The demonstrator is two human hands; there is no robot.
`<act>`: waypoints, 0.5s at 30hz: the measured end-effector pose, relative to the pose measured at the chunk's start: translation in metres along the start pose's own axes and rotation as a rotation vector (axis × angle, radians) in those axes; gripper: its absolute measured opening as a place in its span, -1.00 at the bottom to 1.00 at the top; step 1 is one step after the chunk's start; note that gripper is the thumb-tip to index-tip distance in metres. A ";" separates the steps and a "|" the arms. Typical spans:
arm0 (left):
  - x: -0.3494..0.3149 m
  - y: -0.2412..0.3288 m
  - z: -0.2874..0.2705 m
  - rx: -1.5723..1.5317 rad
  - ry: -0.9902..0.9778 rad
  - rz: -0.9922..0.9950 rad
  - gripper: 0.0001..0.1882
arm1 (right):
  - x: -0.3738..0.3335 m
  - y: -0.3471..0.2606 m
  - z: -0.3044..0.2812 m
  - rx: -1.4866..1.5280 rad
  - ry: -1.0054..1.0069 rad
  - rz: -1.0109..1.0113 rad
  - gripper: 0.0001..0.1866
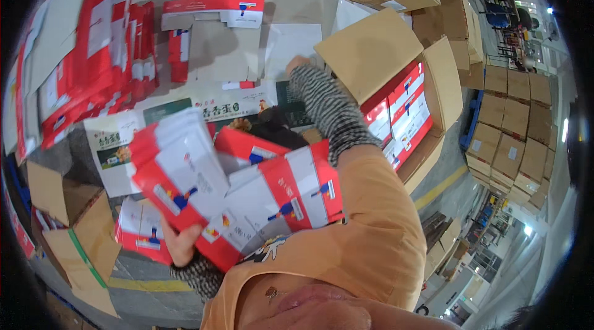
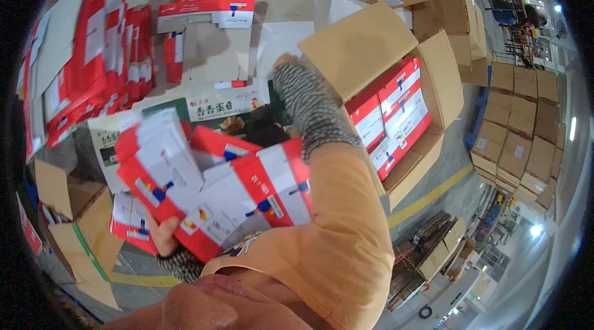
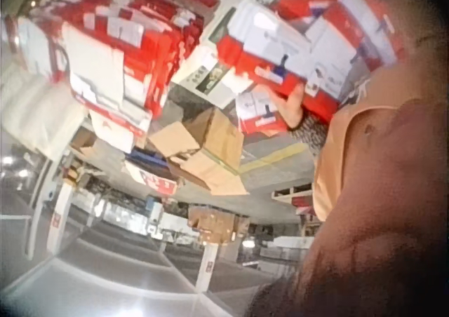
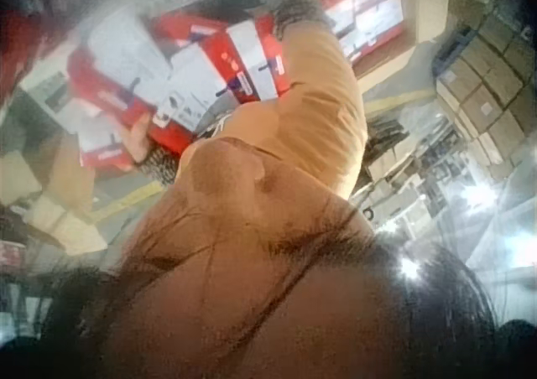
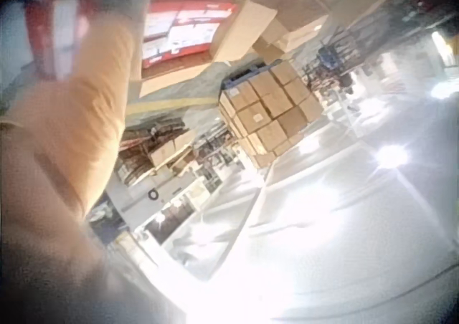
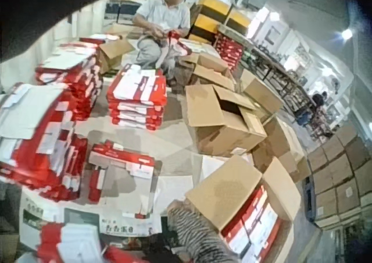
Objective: The person packs cardboard packaging boxes into a larger carton by hand.
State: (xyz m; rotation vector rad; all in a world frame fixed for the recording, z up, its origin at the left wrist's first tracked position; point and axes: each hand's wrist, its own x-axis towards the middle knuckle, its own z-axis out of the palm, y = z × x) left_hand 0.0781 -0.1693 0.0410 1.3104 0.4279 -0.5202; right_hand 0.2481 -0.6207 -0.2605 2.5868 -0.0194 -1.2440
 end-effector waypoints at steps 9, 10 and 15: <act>-0.059 -0.057 -0.125 0.191 -0.187 0.150 0.28 | 0.022 0.009 0.069 0.669 0.162 0.805 -0.63; -0.057 -0.056 -0.119 0.200 -0.169 0.152 0.28 | 0.015 0.009 0.043 0.537 0.111 0.705 -0.66; -0.016 -0.034 -0.071 0.039 0.019 -0.018 0.28 | 0.040 0.029 0.065 0.669 0.015 0.610 -0.70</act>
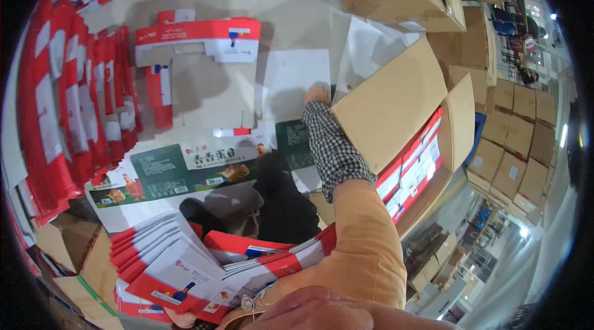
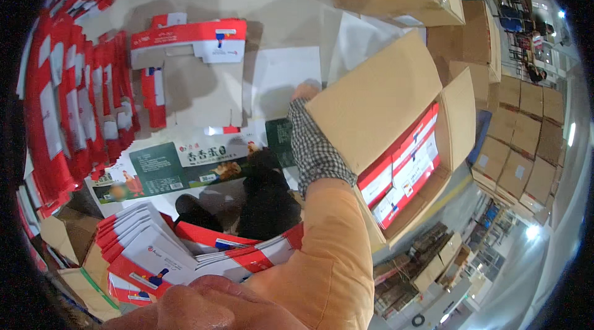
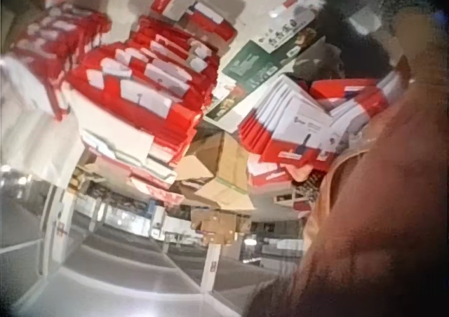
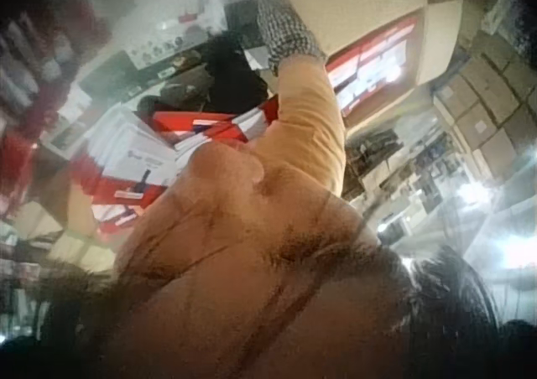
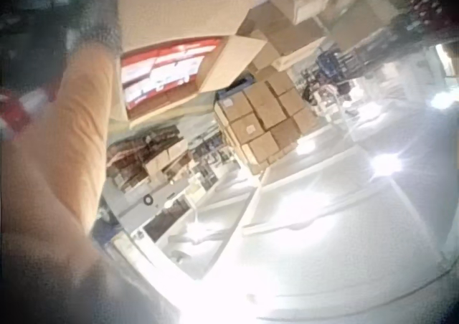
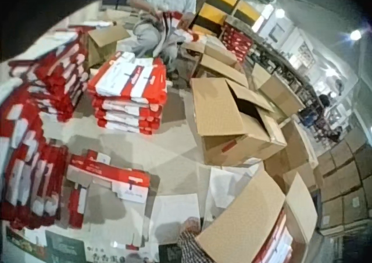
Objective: The person packs cardboard packaging boxes into a larger carton by hand.
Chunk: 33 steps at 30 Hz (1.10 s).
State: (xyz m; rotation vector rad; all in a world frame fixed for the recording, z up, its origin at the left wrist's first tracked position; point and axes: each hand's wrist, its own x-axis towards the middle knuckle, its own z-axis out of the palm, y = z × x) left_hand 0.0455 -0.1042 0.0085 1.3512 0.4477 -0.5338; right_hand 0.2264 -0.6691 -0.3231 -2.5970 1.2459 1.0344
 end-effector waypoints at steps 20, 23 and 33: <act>0.046 0.074 0.112 -0.222 -0.470 0.212 -0.09 | -0.375 -0.075 -0.271 0.836 -0.471 -1.206 -0.99; 0.019 0.070 0.104 -0.216 -0.382 0.287 -0.12 | -0.410 -0.084 -0.229 0.798 -0.275 -1.268 -0.95; 0.037 0.051 0.118 -0.366 -0.629 0.495 -0.21 | -0.378 -0.066 -0.256 0.759 -0.440 -1.345 -0.93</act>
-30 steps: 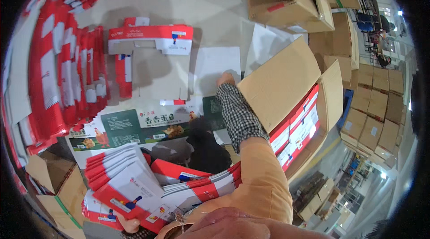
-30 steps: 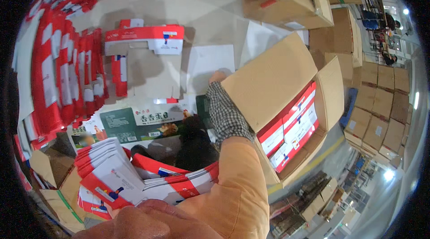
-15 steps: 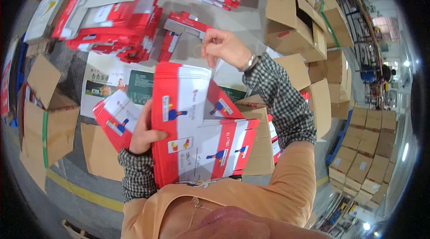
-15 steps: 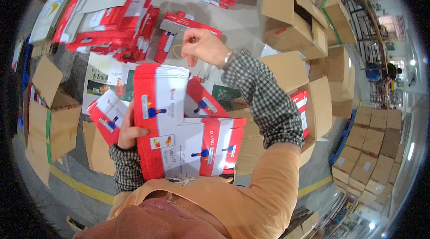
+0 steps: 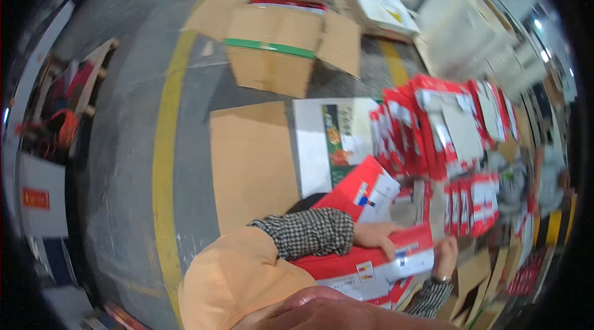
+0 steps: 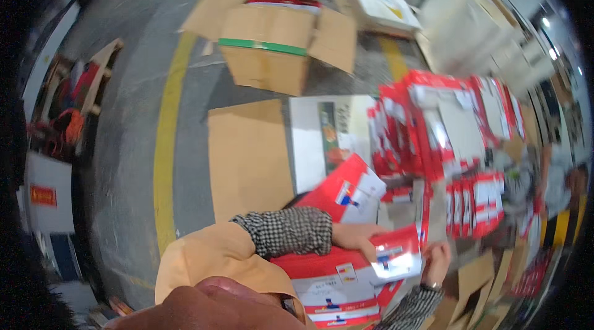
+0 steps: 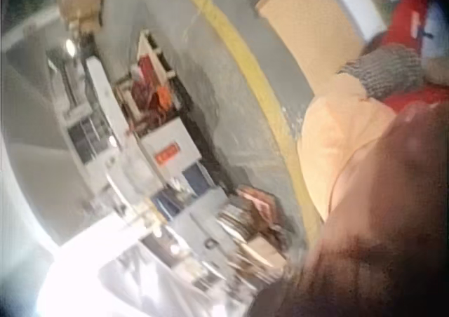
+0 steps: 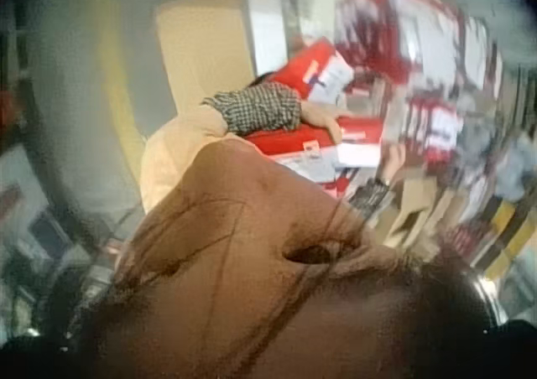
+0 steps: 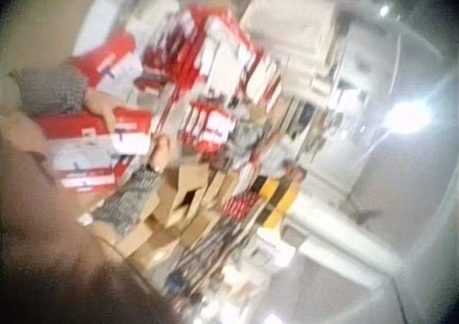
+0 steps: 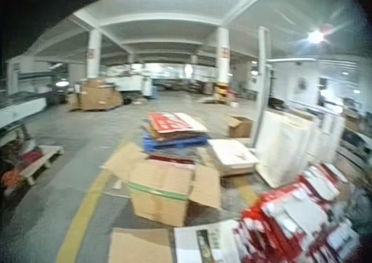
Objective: The person packs cardboard packaging boxes into a larger carton by hand.
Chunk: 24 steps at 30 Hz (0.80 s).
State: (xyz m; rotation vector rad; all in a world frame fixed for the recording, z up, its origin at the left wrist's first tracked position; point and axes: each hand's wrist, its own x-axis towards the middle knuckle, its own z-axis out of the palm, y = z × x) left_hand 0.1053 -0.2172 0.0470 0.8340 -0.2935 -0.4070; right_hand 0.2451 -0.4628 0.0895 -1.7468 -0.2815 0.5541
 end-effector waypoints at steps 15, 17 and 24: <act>0.004 0.012 -0.006 -0.029 0.099 -0.033 -0.17 | 0.021 0.023 0.047 0.438 0.025 0.062 -0.84; 0.003 0.011 -0.006 -0.020 0.095 -0.043 -0.20 | 0.019 0.027 0.040 0.477 0.036 0.020 -0.83; 0.000 0.012 -0.007 -0.055 0.091 -0.004 -0.21 | 0.015 0.028 0.028 0.623 0.070 -0.142 -0.80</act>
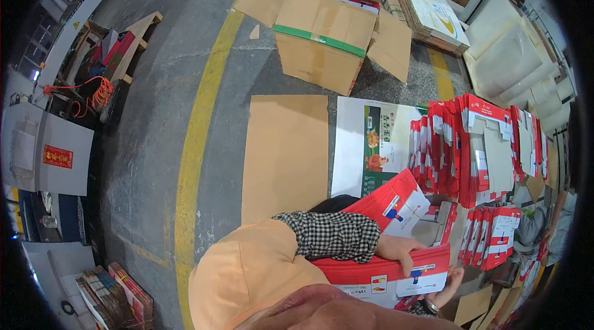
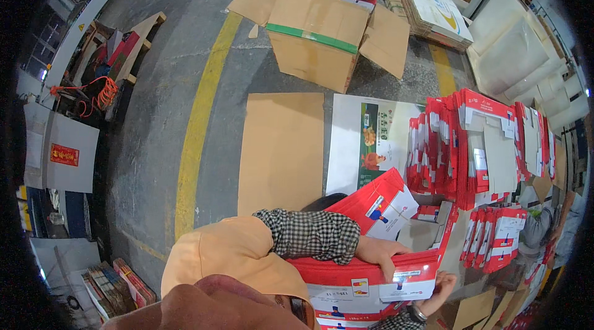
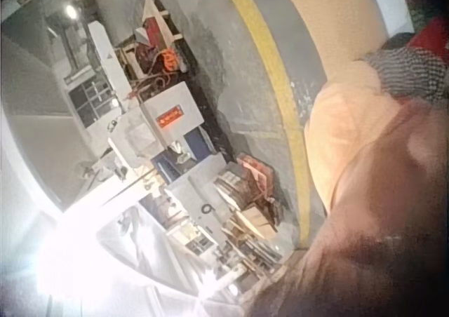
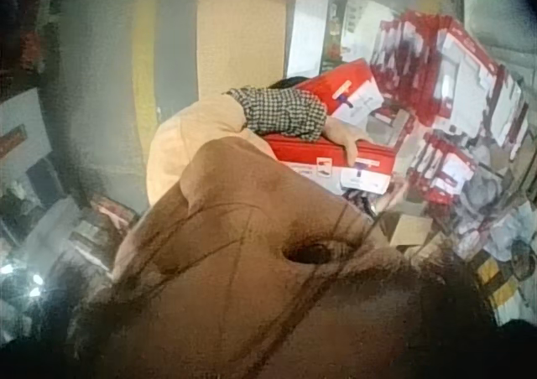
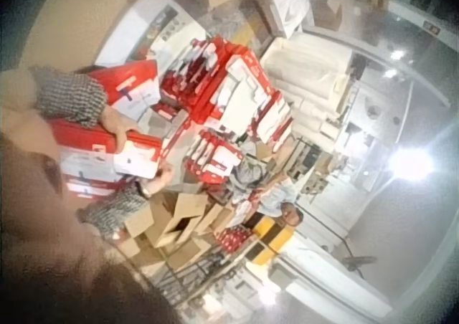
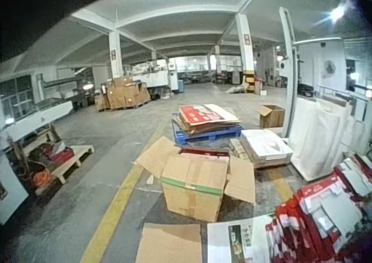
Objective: The person packs cardboard packaging boxes into a larger carton by hand.
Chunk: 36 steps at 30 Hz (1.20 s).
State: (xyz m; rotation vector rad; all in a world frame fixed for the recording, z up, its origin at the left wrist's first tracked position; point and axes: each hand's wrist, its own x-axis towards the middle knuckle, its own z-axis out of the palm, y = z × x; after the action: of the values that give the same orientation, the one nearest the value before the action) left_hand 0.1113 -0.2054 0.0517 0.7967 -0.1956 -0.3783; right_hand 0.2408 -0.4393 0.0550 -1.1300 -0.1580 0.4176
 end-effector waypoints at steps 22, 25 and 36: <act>0.001 -0.011 -0.005 0.278 -0.090 0.270 -0.07 | -0.019 -0.100 0.166 -1.174 -0.802 0.125 -0.61; -0.015 0.009 -0.006 0.126 -0.055 -0.006 -0.25 | -0.015 -0.100 0.168 -1.226 -0.870 -0.093 -0.63; -0.009 0.001 0.016 0.067 -0.160 -0.140 -0.26 | -0.023 -0.101 0.157 -1.196 -0.781 -0.024 -0.76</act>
State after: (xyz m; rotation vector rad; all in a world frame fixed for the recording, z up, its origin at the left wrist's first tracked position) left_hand 0.0988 -0.2116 0.0628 0.8494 -0.3042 -0.5705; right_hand 0.1927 -0.3526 0.2143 -2.0661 -1.2278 0.7643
